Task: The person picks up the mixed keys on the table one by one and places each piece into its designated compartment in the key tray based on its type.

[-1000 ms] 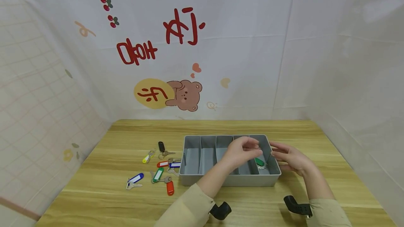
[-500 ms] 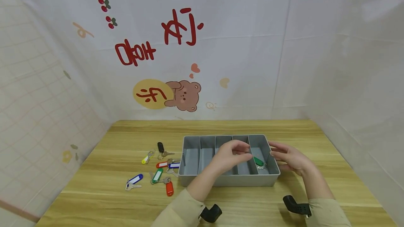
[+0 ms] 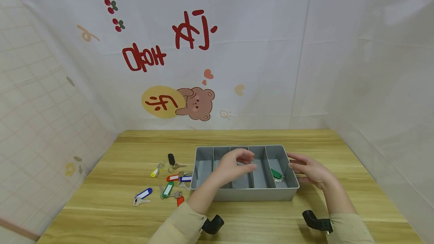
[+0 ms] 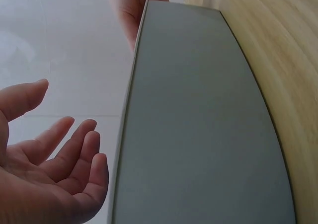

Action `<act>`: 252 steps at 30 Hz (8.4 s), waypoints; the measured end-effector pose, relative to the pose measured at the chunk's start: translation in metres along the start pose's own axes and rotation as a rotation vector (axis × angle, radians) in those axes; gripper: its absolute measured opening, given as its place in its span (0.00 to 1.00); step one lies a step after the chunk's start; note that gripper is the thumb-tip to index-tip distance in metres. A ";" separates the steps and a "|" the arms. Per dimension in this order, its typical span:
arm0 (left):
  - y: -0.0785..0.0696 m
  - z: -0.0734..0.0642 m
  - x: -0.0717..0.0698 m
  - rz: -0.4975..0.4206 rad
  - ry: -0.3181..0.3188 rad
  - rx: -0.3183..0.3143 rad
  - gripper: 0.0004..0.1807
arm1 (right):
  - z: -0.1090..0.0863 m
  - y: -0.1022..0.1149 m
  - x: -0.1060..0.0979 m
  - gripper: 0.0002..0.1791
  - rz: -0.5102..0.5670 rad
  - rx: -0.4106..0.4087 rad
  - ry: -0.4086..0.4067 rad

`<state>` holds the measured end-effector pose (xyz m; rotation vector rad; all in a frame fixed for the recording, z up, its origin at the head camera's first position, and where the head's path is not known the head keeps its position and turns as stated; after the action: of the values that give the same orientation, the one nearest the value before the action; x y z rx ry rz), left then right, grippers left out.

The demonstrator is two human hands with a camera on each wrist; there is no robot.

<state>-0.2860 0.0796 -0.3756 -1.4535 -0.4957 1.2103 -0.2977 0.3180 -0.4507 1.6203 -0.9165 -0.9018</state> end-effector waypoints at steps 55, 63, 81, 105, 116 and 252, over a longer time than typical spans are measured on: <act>0.065 -0.069 -0.146 0.025 -0.271 -0.118 0.15 | -0.002 -0.001 0.001 0.29 0.032 -0.002 -0.011; 0.083 -0.083 -0.169 0.073 -0.324 -0.186 0.15 | -0.001 0.000 0.000 0.31 0.002 -0.001 -0.018; 0.093 -0.112 -0.189 0.238 -0.323 -0.137 0.13 | -0.001 0.002 0.001 0.36 -0.009 0.003 -0.018; 0.116 -0.142 -0.190 0.332 -0.251 -0.159 0.14 | -0.001 0.000 0.000 0.37 -0.018 0.005 -0.029; 0.108 -0.149 -0.183 0.480 -0.183 -0.051 0.14 | -0.001 0.000 0.001 0.37 -0.014 0.000 -0.028; 0.062 -0.121 -0.178 0.376 -0.301 -0.053 0.07 | -0.001 0.001 0.001 0.37 0.005 -0.012 -0.025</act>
<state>-0.2684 -0.1435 -0.3791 -1.4565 -0.4712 1.7423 -0.2961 0.3176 -0.4501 1.5989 -0.9302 -0.9247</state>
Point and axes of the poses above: each hand's wrist, its own z-axis towards the middle knuckle, its own x-axis out of the palm, y = z × x, the point moved 9 cm from there along z, towards the middle knuckle
